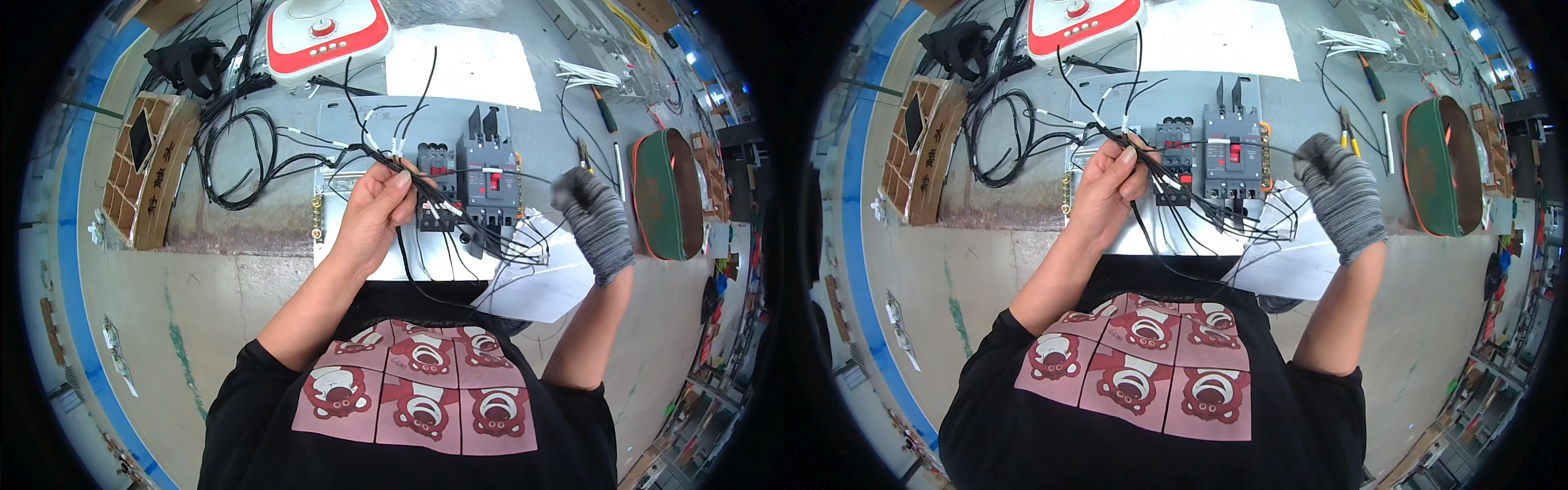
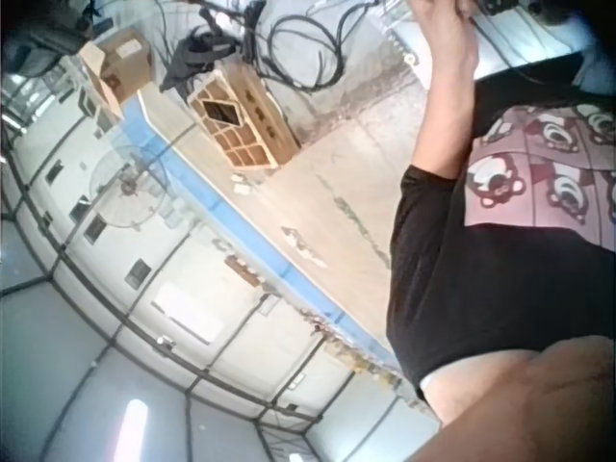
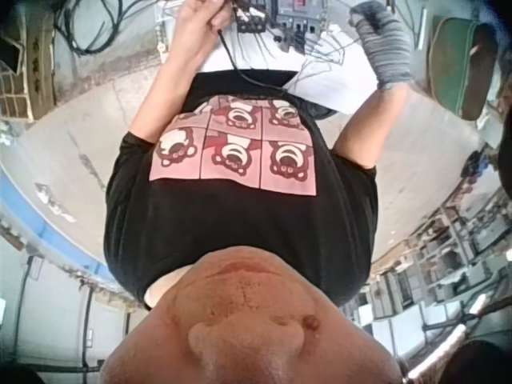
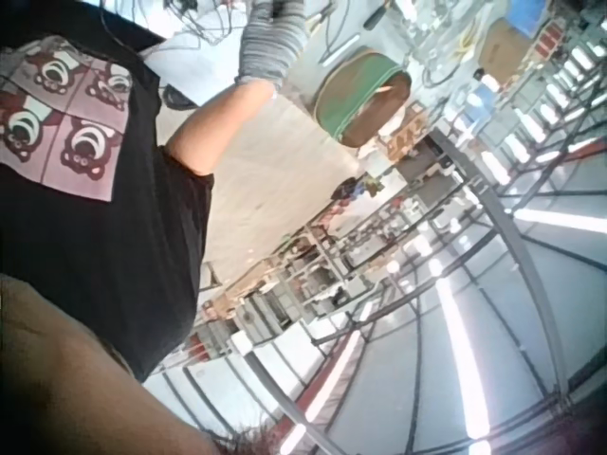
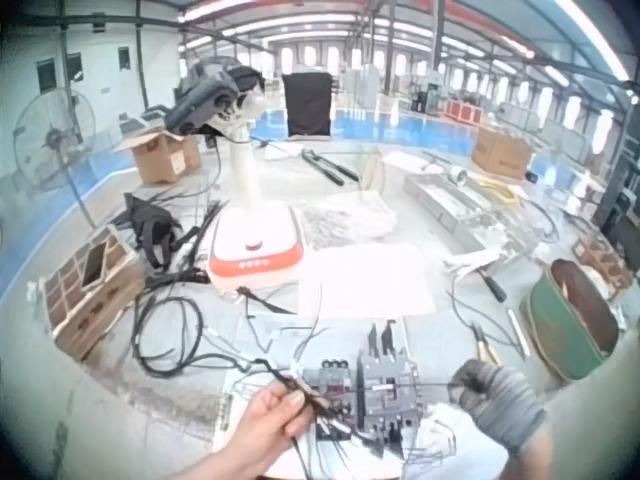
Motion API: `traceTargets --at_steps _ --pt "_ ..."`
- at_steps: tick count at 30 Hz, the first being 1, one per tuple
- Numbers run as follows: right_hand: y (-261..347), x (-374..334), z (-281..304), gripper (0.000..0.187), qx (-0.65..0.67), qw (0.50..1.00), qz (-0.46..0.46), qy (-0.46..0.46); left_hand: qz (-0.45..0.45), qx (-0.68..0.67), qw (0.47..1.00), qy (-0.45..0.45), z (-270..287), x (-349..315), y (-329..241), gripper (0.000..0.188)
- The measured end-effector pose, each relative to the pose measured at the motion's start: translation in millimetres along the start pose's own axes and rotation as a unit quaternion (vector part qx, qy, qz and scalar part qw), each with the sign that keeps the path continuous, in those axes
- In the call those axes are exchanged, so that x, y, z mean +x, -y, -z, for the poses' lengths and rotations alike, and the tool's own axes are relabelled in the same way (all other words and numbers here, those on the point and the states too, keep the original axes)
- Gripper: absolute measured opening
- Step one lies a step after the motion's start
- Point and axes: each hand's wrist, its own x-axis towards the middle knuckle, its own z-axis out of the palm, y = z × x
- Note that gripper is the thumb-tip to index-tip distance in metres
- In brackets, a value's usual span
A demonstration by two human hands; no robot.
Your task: The person connects black wires to terminals on a mounted electrical device using both hands. They repeatedly strip, insert, and tighten wire ends into the terminal block while organizing the cable bundle on the workbench.
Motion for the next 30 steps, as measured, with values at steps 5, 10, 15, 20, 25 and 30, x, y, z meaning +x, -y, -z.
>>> traceTargets --at_steps 5,10,15,20,25,30 --pt "15 17 17 0.013 0.007 0.999 0.008 -0.031 0.007 0.025 1.000 -0.008 1 3 4 0.011" --pt "24 28 32 0.014 -0.028 0.996 0.080 -0.023 0.009 0.034 0.999 -0.029 -4 5 5 0.012" --pt "25 42 50 0.016 -0.068 0.997 0.036 0.008 0.019 0.039 0.998 -0.049 -5 4 5 0.010" --pt "19 52 58 0.015 -0.114 0.993 0.038 -0.009 0.017 0.043 0.998 -0.042 -9 6 4 0.008" --pt "1 66 45 0.016 -0.152 0.984 0.085 -0.038 0.018 0.049 0.997 -0.056 -13 6 3 0.008" --pt "-5 67 36 0.017 -0.241 0.966 0.087 -0.032 0.011 0.044 0.997 -0.059 -11 6 4 0.008"
